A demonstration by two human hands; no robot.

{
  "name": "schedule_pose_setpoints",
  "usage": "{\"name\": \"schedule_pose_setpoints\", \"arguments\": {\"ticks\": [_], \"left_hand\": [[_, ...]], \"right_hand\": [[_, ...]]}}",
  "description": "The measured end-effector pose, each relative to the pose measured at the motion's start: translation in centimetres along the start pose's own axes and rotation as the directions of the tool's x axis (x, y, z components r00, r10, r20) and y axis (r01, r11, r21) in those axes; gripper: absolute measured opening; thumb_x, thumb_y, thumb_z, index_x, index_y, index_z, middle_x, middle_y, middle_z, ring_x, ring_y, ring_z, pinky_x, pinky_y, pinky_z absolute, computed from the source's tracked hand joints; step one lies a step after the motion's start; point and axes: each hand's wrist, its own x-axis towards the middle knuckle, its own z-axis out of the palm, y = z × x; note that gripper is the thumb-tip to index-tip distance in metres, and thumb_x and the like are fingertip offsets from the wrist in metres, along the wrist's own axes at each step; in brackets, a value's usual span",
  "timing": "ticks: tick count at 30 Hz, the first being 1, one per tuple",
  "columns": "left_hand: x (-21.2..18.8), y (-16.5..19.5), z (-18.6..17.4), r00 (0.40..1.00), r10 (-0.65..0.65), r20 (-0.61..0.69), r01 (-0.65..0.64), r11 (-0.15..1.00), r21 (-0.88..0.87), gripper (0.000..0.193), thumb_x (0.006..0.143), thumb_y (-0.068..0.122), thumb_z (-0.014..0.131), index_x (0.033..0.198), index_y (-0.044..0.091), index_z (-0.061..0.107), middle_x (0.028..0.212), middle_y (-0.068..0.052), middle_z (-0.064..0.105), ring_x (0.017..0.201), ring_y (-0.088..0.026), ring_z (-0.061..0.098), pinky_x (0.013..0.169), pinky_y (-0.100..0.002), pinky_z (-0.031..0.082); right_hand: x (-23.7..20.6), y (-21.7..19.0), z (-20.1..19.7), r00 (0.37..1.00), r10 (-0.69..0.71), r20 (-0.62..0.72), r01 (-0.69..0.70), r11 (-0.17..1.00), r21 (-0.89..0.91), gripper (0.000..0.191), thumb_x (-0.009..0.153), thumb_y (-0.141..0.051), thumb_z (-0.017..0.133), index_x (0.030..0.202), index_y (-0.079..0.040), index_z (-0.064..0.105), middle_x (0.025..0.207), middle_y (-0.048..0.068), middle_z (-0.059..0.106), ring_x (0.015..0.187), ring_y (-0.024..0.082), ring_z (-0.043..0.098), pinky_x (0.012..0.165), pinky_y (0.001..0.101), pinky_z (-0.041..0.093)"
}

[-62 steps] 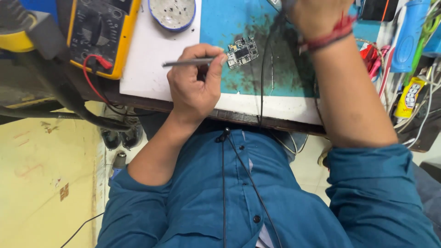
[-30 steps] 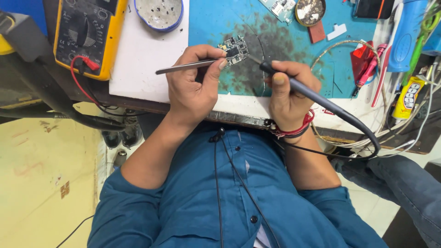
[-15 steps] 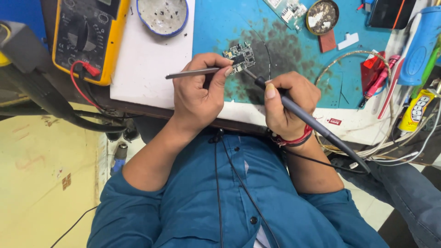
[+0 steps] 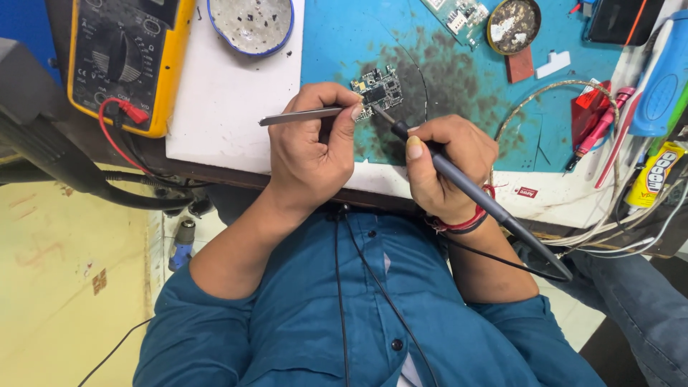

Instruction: The person solders a small circuit board on a workbench, holding the board with tweezers in one hand while applying a soldering iron to its components with the other. They reposition the board and continue soldering different points, briefly pausing to wipe the iron before resuming work.

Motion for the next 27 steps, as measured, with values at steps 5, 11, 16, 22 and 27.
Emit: {"name": "schedule_pose_setpoints", "arguments": {"ticks": [5, 11, 16, 22, 27], "left_hand": [[-0.01, -0.08, 0.05, 1.000, -0.002, 0.011, 0.002, 1.000, 0.004, 0.007, 0.106, 0.001, 0.068, 0.111, 0.001, 0.064, 0.094, -0.006, 0.068, 0.073, -0.009, 0.063, 0.064, -0.024, 0.051], [-0.11, -0.18, 0.15, 1.000, 0.000, 0.013, 0.000, 1.000, 0.013, 0.007, 0.105, 0.000, 0.068, 0.110, 0.001, 0.064, 0.093, -0.006, 0.068, 0.071, -0.009, 0.062, 0.063, -0.024, 0.051], [-0.08, -0.20, 0.11, 1.000, 0.000, 0.011, 0.000, 1.000, 0.001, 0.007, 0.105, 0.000, 0.068, 0.111, 0.001, 0.063, 0.093, -0.006, 0.068, 0.072, -0.009, 0.063, 0.063, -0.024, 0.051], [-0.01, -0.21, 0.16, 1.000, 0.004, 0.012, -0.005, 1.000, 0.011, 0.007, 0.105, 0.000, 0.068, 0.110, 0.002, 0.064, 0.092, -0.006, 0.068, 0.070, -0.008, 0.061, 0.060, -0.023, 0.049], [-0.01, -0.19, 0.09, 1.000, 0.004, 0.013, -0.005, 1.000, 0.010, 0.007, 0.106, 0.001, 0.068, 0.111, 0.002, 0.064, 0.092, -0.005, 0.068, 0.070, -0.007, 0.061, 0.062, -0.023, 0.050]], "right_hand": [[0.06, 0.07, 0.05, 1.000, -0.008, 0.000, 0.008, 1.000, 0.007, 0.011, 0.103, -0.009, 0.068, 0.096, -0.002, 0.063, 0.083, 0.010, 0.065, 0.065, 0.023, 0.064, 0.062, 0.0323, 0.047], [0.01, 0.01, 0.05, 1.000, -0.009, 0.005, 0.009, 1.000, 0.014, 0.011, 0.104, -0.010, 0.067, 0.097, -0.002, 0.062, 0.085, 0.010, 0.066, 0.066, 0.023, 0.064, 0.063, 0.0320, 0.048], [0.01, 0.00, 0.09, 1.000, -0.007, 0.009, 0.007, 1.000, 0.006, 0.011, 0.103, -0.009, 0.068, 0.097, -0.002, 0.063, 0.082, 0.009, 0.064, 0.065, 0.023, 0.063, 0.062, 0.0324, 0.047], [0.13, 0.11, 0.05, 1.000, -0.007, 0.007, 0.007, 1.000, 0.013, 0.011, 0.103, -0.009, 0.068, 0.096, -0.001, 0.063, 0.082, 0.010, 0.064, 0.065, 0.023, 0.063, 0.061, 0.0322, 0.046], [0.10, 0.13, 0.11, 1.000, -0.010, 0.006, 0.010, 1.000, 0.014, 0.012, 0.103, -0.009, 0.068, 0.097, -0.001, 0.062, 0.084, 0.010, 0.066, 0.065, 0.023, 0.063, 0.062, 0.0322, 0.047]]}}
